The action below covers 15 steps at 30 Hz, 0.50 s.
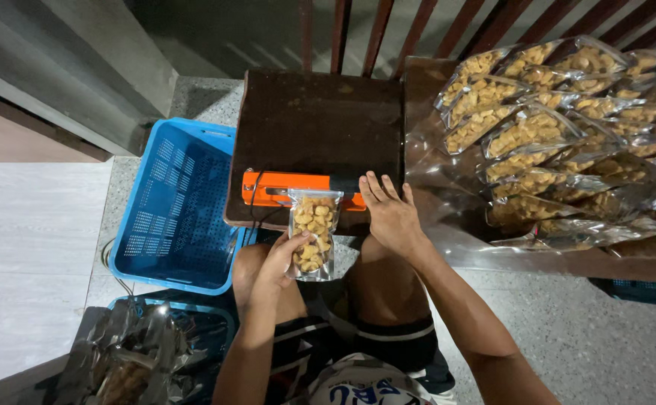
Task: The person sits on the floor and repeatedly places small transparent bags of snacks into an orange handheld heat sealer to seal them. After sealing, the person places the finished bags into a blue plastic basket. The process is repeated continuously throughout the clip.
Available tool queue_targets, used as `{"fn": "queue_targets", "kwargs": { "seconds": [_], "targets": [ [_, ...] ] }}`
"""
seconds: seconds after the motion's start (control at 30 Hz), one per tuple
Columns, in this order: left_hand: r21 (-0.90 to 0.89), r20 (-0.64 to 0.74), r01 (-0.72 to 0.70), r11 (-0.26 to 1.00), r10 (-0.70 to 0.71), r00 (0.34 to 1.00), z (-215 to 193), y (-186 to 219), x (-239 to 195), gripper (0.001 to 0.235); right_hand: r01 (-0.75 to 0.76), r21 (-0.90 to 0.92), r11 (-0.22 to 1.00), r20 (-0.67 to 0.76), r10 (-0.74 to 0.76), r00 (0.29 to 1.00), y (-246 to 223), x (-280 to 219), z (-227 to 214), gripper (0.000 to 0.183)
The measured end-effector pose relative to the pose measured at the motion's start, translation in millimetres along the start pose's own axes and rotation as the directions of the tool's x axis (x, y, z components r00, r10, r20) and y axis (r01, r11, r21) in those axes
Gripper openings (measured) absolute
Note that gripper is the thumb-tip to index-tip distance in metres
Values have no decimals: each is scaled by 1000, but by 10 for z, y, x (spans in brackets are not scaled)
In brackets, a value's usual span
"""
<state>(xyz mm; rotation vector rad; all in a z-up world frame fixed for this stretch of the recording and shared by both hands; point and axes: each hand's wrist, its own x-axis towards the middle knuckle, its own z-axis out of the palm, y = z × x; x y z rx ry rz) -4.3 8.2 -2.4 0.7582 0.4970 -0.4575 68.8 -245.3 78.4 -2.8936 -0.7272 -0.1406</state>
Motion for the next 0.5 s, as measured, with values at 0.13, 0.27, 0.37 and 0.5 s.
{"fn": "queue_targets", "kwargs": {
  "seconds": [0.13,0.27,0.37,0.5],
  "targets": [
    [-5,51,-35,999,35,998,-33,-27,25,56,-9,5,1000,3,9,1000,-12,2,8,72],
    [7,71,-42,999,41,997,-88,-73,97,52,-10,-34,999,-2,10,1000,12,1,54,69],
    [-3,86,-34,999,34,996,-131,-113,148,48,-11,-33,999,-33,10,999,23,-9,83,64],
    [-10,106,-57,998,58,993,-142,-148,214,44,6,-37,999,-35,-7,999,12,4,38,67]
  ]
}}
